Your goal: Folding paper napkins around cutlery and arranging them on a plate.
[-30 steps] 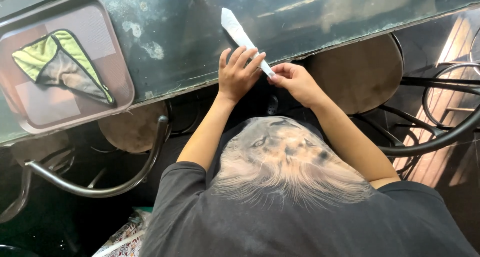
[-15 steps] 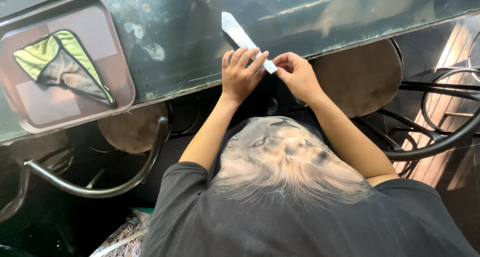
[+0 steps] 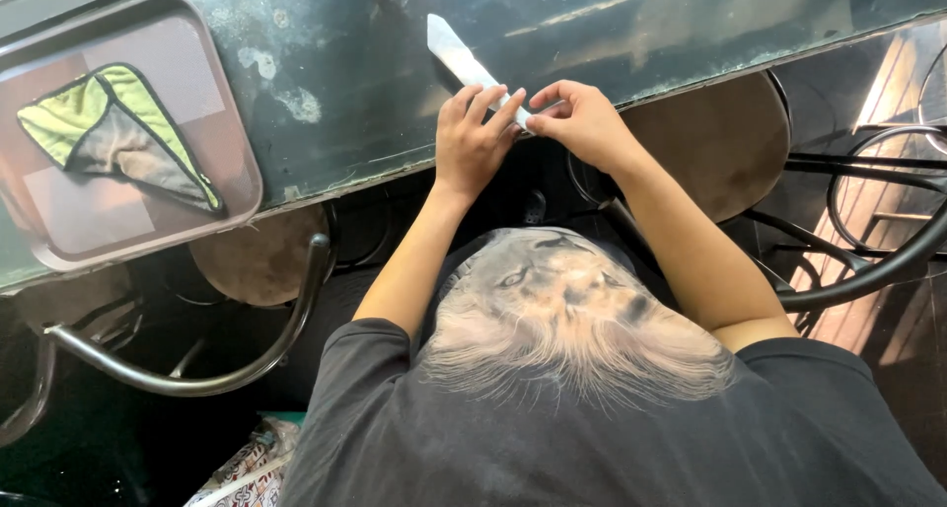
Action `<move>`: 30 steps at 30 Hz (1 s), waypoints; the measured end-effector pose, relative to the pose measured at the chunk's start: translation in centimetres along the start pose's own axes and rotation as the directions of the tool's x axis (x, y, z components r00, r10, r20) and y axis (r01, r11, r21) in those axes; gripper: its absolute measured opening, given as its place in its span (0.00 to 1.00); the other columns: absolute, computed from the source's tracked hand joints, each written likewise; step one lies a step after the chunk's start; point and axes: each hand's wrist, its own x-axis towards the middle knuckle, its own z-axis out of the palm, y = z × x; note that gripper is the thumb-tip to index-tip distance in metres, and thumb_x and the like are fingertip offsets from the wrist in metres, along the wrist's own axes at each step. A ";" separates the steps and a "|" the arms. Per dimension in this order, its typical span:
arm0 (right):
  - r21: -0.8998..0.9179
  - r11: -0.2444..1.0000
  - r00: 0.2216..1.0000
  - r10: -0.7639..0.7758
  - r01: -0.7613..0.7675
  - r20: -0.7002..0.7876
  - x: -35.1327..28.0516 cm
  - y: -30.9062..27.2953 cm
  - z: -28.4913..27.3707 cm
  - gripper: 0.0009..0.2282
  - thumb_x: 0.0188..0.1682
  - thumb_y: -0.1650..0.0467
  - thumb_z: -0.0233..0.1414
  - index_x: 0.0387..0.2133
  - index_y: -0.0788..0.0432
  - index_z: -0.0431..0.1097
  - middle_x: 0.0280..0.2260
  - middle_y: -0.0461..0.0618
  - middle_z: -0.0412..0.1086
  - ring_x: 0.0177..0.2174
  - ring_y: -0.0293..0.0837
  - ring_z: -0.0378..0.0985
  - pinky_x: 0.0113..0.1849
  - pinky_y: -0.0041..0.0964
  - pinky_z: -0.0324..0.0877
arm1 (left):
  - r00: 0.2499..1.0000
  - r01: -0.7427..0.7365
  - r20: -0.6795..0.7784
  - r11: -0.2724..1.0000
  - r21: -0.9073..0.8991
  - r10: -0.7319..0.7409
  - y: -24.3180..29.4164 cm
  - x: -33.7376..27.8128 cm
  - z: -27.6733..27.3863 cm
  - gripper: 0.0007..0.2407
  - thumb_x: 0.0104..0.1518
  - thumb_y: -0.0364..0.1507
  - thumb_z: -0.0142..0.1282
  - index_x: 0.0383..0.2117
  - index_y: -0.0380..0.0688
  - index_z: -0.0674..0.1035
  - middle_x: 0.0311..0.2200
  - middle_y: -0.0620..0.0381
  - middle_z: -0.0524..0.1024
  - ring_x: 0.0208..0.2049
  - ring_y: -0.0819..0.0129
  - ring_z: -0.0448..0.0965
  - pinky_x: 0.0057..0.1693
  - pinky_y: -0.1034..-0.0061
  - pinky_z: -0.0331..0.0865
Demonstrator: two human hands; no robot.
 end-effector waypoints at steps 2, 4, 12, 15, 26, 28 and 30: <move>0.036 0.998 0.999 0.044 -0.045 0.022 0.4 0.1 0.0 0.12 0.48 0.71 0.61 0.43 0.63 0.73 0.33 0.47 0.77 0.34 0.33 0.78 0.37 0.28 0.72 | 1.000 -0.005 0.003 1.000 0.015 0.005 -0.1 0.3 -0.5 0.24 0.56 0.33 0.66 0.61 0.57 0.75 0.54 0.63 0.72 0.58 0.60 0.67 0.63 0.61 0.60; 0.070 0.993 0.995 0.088 -0.091 0.043 0.9 0.2 0.0 0.12 0.49 0.71 0.61 0.44 0.62 0.74 0.33 0.47 0.77 0.33 0.34 0.77 0.36 0.29 0.72 | 1.000 -0.010 0.006 1.000 0.027 0.010 -0.4 0.5 -0.6 0.25 0.57 0.34 0.66 0.63 0.55 0.74 0.54 0.63 0.72 0.57 0.60 0.67 0.63 0.60 0.60; 0.148 0.983 0.994 0.113 -0.113 0.005 2.7 1.8 0.0 0.11 0.51 0.73 0.57 0.46 0.64 0.69 0.34 0.48 0.75 0.32 0.36 0.79 0.36 0.30 0.76 | 0.996 0.048 -0.080 0.998 0.045 -0.044 -1.9 -0.3 -1.9 0.24 0.60 0.41 0.64 0.61 0.51 0.72 0.58 0.55 0.69 0.62 0.56 0.65 0.65 0.58 0.57; 0.027 0.996 0.996 0.084 -0.085 0.019 3.1 1.1 -1.0 0.12 0.51 0.74 0.55 0.47 0.64 0.69 0.33 0.47 0.75 0.32 0.35 0.77 0.35 0.29 0.75 | 0.975 0.193 -0.114 0.981 0.024 -0.189 -3.1 -0.9 -2.2 0.21 0.62 0.38 0.62 0.60 0.51 0.73 0.57 0.57 0.70 0.62 0.58 0.66 0.65 0.60 0.57; -0.136 0.985 0.993 0.097 -0.106 -0.071 2.4 -1.7 -0.8 0.17 0.46 0.74 0.59 0.50 0.62 0.68 0.33 0.44 0.76 0.32 0.34 0.77 0.35 0.30 0.72 | 0.760 0.575 -0.201 0.784 -0.235 -0.618 -6.2 -1.0 -0.6 0.13 0.63 0.32 0.57 0.53 0.51 0.77 0.47 0.64 0.79 0.55 0.64 0.75 0.65 0.65 0.59; -0.158 0.982 0.990 0.083 -0.101 -0.117 2.2 -2.1 -0.6 0.18 0.45 0.74 0.60 0.50 0.61 0.67 0.34 0.43 0.74 0.33 0.34 0.77 0.35 0.31 0.72 | 0.758 0.583 -0.195 0.781 -0.226 -0.622 -6.2 -0.9 -0.6 0.13 0.63 0.32 0.57 0.52 0.51 0.77 0.47 0.65 0.79 0.55 0.65 0.75 0.65 0.65 0.59; -0.275 0.957 0.987 0.048 -0.088 -0.151 1.9 -2.1 -0.4 0.15 0.46 0.74 0.61 0.46 0.62 0.69 0.32 0.47 0.75 0.33 0.37 0.76 0.36 0.33 0.73 | 0.751 0.595 -0.181 0.770 -0.232 -0.635 -6.1 -0.9 -0.7 0.13 0.63 0.33 0.57 0.52 0.52 0.77 0.47 0.64 0.79 0.55 0.65 0.75 0.65 0.64 0.58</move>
